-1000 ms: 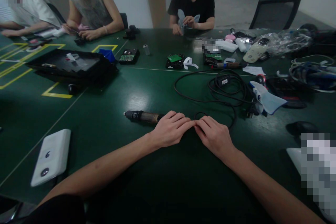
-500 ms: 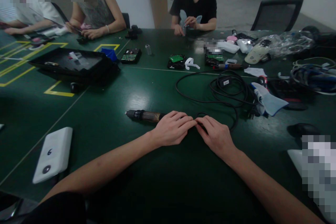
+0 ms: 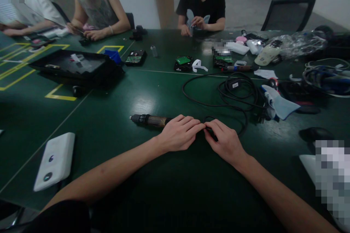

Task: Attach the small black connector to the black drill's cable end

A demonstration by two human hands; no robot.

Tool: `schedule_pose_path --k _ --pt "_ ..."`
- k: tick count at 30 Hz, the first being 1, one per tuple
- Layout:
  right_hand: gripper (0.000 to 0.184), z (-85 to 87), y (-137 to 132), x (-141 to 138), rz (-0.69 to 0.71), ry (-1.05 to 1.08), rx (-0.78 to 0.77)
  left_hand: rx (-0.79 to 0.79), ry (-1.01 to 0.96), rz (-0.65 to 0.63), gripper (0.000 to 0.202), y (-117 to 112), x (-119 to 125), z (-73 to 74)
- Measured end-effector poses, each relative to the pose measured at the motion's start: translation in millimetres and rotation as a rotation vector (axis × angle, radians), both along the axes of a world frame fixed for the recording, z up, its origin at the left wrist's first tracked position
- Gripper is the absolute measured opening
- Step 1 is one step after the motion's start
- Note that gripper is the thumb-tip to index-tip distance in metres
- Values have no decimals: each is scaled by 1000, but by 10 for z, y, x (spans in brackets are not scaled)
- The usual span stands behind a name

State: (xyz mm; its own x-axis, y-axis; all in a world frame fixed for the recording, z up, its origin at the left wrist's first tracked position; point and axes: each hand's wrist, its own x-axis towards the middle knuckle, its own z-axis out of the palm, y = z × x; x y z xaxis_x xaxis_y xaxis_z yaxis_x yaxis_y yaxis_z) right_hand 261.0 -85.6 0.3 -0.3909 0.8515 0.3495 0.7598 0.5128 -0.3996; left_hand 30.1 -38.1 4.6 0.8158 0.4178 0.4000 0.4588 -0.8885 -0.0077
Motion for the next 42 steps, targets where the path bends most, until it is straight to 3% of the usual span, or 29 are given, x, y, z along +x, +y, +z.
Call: schedule_pose_path --k 13,20,38,42 --pt "18 25 7 6 16 19 0 -7 -19 8 34 27 15 -4" --pt "17 13 10 7 11 -3 -23 -25 2 -18 44 23 -1 -2" --pt "16 22 9 4 5 -4 -22 6 9 -3 39 42 3 -8" --pt "14 16 8 -1 -3 -3 -21 5 -1 -24 46 41 -5 -6"
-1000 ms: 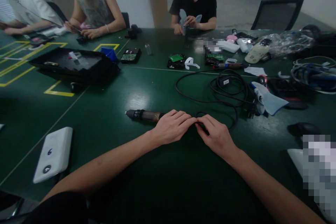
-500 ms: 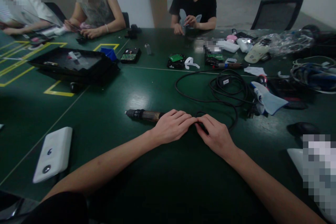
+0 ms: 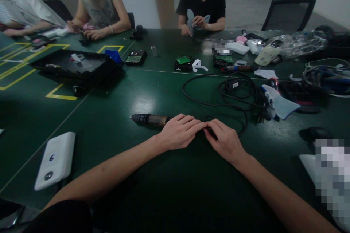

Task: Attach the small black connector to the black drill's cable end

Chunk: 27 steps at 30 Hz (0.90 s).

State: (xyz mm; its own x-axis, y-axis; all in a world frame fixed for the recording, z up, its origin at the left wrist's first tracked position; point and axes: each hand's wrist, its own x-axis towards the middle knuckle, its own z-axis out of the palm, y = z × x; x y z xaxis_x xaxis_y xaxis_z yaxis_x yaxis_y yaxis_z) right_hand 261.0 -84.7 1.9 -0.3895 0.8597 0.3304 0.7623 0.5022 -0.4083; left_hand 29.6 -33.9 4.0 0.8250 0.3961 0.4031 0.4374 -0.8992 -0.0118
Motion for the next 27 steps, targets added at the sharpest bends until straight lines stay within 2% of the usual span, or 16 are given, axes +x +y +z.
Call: schedule_pose_path --k 3,8,11,14,17,21,27 --pt "18 25 -11 -3 -5 78 -15 20 6 0 50 5 -1 1" --pt "54 69 1 44 10 344 -116 55 28 34 37 11 17 -6" --pt "65 42 43 97 58 533 -212 44 26 25 35 9 17 -1" --pt "62 1 85 142 80 728 -298 34 35 5 37 11 8 -2" --pt "51 -18 109 164 51 835 -355 40 29 8 36 19 3 -16" --pt "38 -25 123 175 22 910 -395 14 14 3 37 17 2 -21" --pt "35 -24 133 187 -2 912 -404 14 19 13 37 12 0 -4"
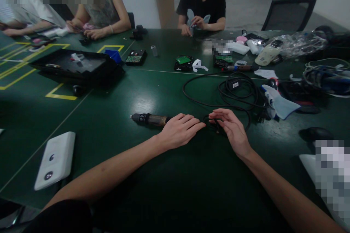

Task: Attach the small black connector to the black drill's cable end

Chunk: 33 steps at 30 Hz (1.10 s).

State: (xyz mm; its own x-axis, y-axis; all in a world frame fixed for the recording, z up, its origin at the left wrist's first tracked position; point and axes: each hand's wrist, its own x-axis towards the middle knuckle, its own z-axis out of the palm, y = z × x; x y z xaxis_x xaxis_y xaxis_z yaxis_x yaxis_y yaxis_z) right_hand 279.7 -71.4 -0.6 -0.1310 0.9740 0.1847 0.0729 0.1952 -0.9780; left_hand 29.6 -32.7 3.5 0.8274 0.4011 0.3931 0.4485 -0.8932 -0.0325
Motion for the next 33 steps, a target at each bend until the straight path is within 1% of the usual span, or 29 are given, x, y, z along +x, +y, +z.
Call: schedule_pose_path --k 5,9,12,18,22,25,29,33 --pt "34 22 -6 -12 -27 27 -20 -13 16 -18 40 4 -4 7" --pt "35 24 -9 -18 -22 45 -32 7 6 3 37 6 0 0" --pt "35 10 -9 -26 -16 41 -32 0 7 -16 41 4 -2 -3" --pt "56 16 -30 -67 25 -45 18 4 16 -2 41 5 -6 3" --pt "61 13 -30 -60 39 -27 18 1 24 -21 46 7 -3 5" --pt "63 -8 -19 -33 55 11 11 13 20 -8 43 10 -3 8" --pt "60 -22 -12 -11 63 40 -7 10 42 -28 47 10 -6 16" --pt "42 -7 -13 -15 43 33 -26 15 28 -15 43 12 -7 11"
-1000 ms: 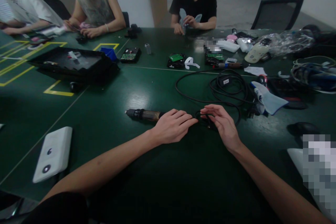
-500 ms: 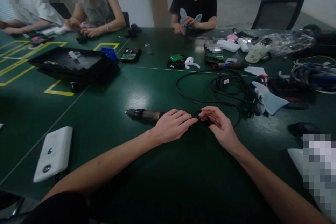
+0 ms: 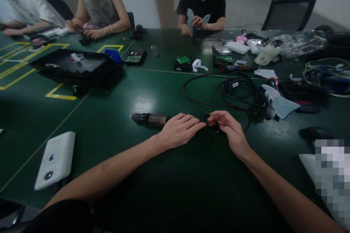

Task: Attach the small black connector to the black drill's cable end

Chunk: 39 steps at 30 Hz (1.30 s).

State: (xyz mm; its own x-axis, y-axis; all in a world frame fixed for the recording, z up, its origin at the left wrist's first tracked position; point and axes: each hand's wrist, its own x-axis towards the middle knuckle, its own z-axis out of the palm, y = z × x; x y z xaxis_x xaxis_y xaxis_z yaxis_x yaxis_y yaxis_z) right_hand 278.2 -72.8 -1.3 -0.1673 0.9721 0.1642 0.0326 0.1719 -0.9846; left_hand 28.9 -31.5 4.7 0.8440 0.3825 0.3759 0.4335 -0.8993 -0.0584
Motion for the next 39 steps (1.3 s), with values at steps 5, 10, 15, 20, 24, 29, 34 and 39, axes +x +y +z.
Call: schedule_pose_path --k 5,10,15,20,24,29,34,39 --pt "33 -1 5 -10 -38 -68 16 -4 20 -11 47 1 -2 -7" --pt "63 10 -21 -82 40 -384 185 -7 19 2 45 -5 7 -1" --pt "70 58 -73 -177 66 -648 355 10 -2 17 34 -22 27 10" --pt "63 94 -180 -204 -4 -582 359 37 1 8 41 -24 35 6" --pt "59 177 -324 -280 25 -444 410 67 -8 -7 27 1 31 -26" --pt "69 279 -434 -343 76 -320 418 72 -68 -52 22 21 7 -35" --pt "69 234 -476 -359 -52 -398 487 -63 -150 -49 23 4 -20 0" --pt "70 131 -484 -421 -171 -590 636 -183 -277 -33 24 -3 -24 -1"
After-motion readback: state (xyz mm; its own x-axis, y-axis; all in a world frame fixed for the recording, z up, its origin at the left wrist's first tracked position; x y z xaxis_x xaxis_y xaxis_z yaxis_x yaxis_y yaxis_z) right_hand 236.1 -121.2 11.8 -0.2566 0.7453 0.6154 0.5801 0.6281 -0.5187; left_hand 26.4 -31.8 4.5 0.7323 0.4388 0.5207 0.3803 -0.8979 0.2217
